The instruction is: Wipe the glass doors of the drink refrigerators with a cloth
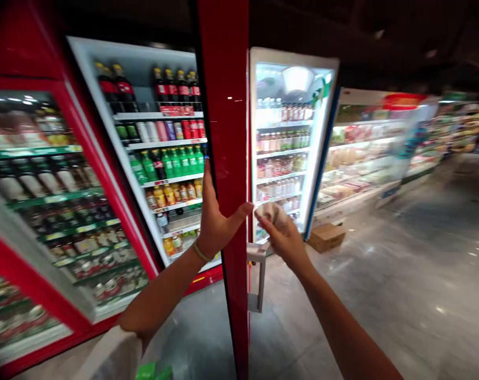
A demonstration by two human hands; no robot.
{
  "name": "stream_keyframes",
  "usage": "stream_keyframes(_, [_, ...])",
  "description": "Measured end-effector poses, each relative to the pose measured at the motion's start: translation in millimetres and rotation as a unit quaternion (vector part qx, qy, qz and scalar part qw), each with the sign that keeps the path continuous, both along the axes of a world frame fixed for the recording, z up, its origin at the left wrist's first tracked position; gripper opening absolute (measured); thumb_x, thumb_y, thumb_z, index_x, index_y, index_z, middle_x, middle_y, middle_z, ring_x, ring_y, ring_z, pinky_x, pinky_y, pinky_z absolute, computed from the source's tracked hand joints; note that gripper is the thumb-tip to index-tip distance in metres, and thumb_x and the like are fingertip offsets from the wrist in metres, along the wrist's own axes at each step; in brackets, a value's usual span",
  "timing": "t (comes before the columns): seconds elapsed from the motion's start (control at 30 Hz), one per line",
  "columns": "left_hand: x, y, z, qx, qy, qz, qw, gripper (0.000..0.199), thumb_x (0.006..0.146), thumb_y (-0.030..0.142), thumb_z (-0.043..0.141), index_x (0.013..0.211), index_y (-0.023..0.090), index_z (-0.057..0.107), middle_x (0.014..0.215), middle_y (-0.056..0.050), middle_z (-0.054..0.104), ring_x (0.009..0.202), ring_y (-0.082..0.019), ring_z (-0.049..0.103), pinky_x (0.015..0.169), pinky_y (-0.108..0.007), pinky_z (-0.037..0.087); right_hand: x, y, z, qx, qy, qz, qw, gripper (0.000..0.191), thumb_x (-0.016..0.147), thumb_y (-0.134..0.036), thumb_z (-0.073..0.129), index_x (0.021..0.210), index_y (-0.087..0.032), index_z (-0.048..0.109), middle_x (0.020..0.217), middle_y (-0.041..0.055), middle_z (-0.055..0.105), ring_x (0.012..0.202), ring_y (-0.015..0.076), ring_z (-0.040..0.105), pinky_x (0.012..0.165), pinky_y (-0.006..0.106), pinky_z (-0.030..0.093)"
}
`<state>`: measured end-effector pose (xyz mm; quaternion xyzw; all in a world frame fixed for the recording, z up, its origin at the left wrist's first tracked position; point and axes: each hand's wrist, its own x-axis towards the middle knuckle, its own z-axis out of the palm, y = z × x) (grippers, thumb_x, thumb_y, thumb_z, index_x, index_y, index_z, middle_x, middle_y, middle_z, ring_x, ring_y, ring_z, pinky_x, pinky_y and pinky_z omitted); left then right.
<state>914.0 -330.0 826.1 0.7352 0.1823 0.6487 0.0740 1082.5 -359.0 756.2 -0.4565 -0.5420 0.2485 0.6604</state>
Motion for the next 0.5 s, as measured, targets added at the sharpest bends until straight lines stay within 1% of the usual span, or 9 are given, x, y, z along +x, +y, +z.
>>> stream_keyframes(0.07, [-53.6, 12.7, 1.9, -0.017, -0.017, 0.054, 0.998, 0.101, 0.090, 0.063, 0.066, 0.165, 0.030, 0.006, 0.173, -0.010, 0.018, 0.160, -0.028, 0.016, 0.131, -0.044, 0.018, -53.6, 24.7, -13.3, -0.057, 0.000, 0.105, 0.993, 0.052, 0.078, -0.068, 0.073, 0.105, -0.023, 0.071, 0.088, 0.0034, 0.075, 0.085, 0.0244, 0.070, 0.079, 0.036, 0.058])
stream_keyframes(0.1, [-80.3, 20.8, 2.0, -0.023, -0.020, 0.076, 0.997, 0.100, 0.090, 0.064, 0.065, 0.165, 0.031, 0.007, 0.173, -0.009, 0.018, 0.161, -0.027, 0.016, 0.132, -0.044, 0.018, -81.0, 36.0, -19.4, -0.079, -0.002, 0.140, 0.987, 0.054, 0.079, -0.070, 0.070, 0.105, -0.023, 0.071, 0.091, 0.0041, 0.076, 0.087, 0.0252, 0.070, 0.080, 0.037, 0.058])
stream_keyframes(0.2, [-158.7, 49.1, -0.7, -0.043, -0.018, 0.131, 0.990, 0.092, 0.094, 0.065, 0.059, 0.165, 0.033, 0.010, 0.174, -0.006, 0.018, 0.161, -0.024, 0.014, 0.132, -0.042, 0.016, -160.9, 65.9, -33.8, -0.098, -0.035, 0.184, 0.977, 0.054, 0.083, -0.073, 0.061, 0.098, -0.022, 0.071, 0.091, 0.0043, 0.075, 0.088, 0.0247, 0.068, 0.079, 0.034, 0.055])
stream_keyframes(0.27, [-208.0, 68.5, -7.1, -0.066, -0.018, 0.167, 0.984, 0.085, 0.096, 0.065, 0.053, 0.165, 0.032, 0.013, 0.173, -0.006, 0.019, 0.161, -0.023, 0.015, 0.132, -0.042, 0.014, -212.1, 85.9, -40.8, -0.094, -0.046, 0.200, 0.974, 0.053, 0.085, -0.074, 0.057, 0.095, -0.023, 0.070, 0.087, 0.0036, 0.073, 0.083, 0.0230, 0.066, 0.074, 0.033, 0.053])
stream_keyframes(0.3, [-231.1, 77.3, -12.8, -0.079, -0.020, 0.186, 0.979, 0.082, 0.098, 0.065, 0.050, 0.164, 0.032, 0.015, 0.173, -0.006, 0.020, 0.161, -0.023, 0.015, 0.132, -0.042, 0.013, -237.8, 97.1, -44.2, -0.095, -0.040, 0.208, 0.973, 0.054, 0.086, -0.074, 0.056, 0.094, -0.023, 0.069, 0.085, 0.0031, 0.072, 0.080, 0.0221, 0.065, 0.071, 0.032, 0.052])
stream_keyframes(0.33, [-252.9, 85.3, -20.6, -0.094, -0.022, 0.206, 0.974, 0.079, 0.099, 0.064, 0.046, 0.164, 0.031, 0.017, 0.173, -0.006, 0.021, 0.161, -0.023, 0.015, 0.132, -0.042, 0.012, -263.6, 109.4, -47.6, -0.096, -0.026, 0.216, 0.971, 0.054, 0.086, -0.075, 0.055, 0.095, -0.023, 0.068, 0.083, 0.0025, 0.071, 0.076, 0.0212, 0.064, 0.068, 0.031, 0.051])
stream_keyframes(0.4, [-292.1, 98.1, -43.0, -0.120, -0.020, 0.241, 0.963, 0.070, 0.102, 0.061, 0.041, 0.163, 0.030, 0.022, 0.173, -0.006, 0.021, 0.161, -0.022, 0.015, 0.132, -0.042, 0.013, -316.2, 137.3, -55.0, -0.096, 0.003, 0.232, 0.968, 0.056, 0.084, -0.076, 0.055, 0.096, -0.023, 0.066, 0.079, 0.0013, 0.068, 0.070, 0.0195, 0.062, 0.063, 0.030, 0.050])
stream_keyframes(0.47, [-326.1, 107.8, -72.0, -0.142, -0.016, 0.270, 0.952, 0.062, 0.105, 0.055, 0.038, 0.160, 0.029, 0.030, 0.172, -0.008, 0.022, 0.160, -0.022, 0.019, 0.132, -0.043, 0.016, -368.4, 168.1, -61.4, -0.084, 0.020, 0.253, 0.964, 0.058, 0.083, -0.078, 0.055, 0.096, -0.022, 0.065, 0.076, 0.0007, 0.067, 0.068, 0.0190, 0.061, 0.062, 0.030, 0.051])
stream_keyframes(0.5, [-341.7, 112.4, -86.8, -0.150, -0.022, 0.288, 0.945, 0.058, 0.105, 0.052, 0.039, 0.158, 0.029, 0.035, 0.170, -0.009, 0.025, 0.159, -0.022, 0.023, 0.131, -0.043, 0.020, -393.1, 183.9, -63.4, -0.074, 0.023, 0.262, 0.962, 0.058, 0.083, -0.078, 0.054, 0.096, -0.022, 0.064, 0.075, 0.0008, 0.067, 0.068, 0.0193, 0.062, 0.063, 0.030, 0.051])
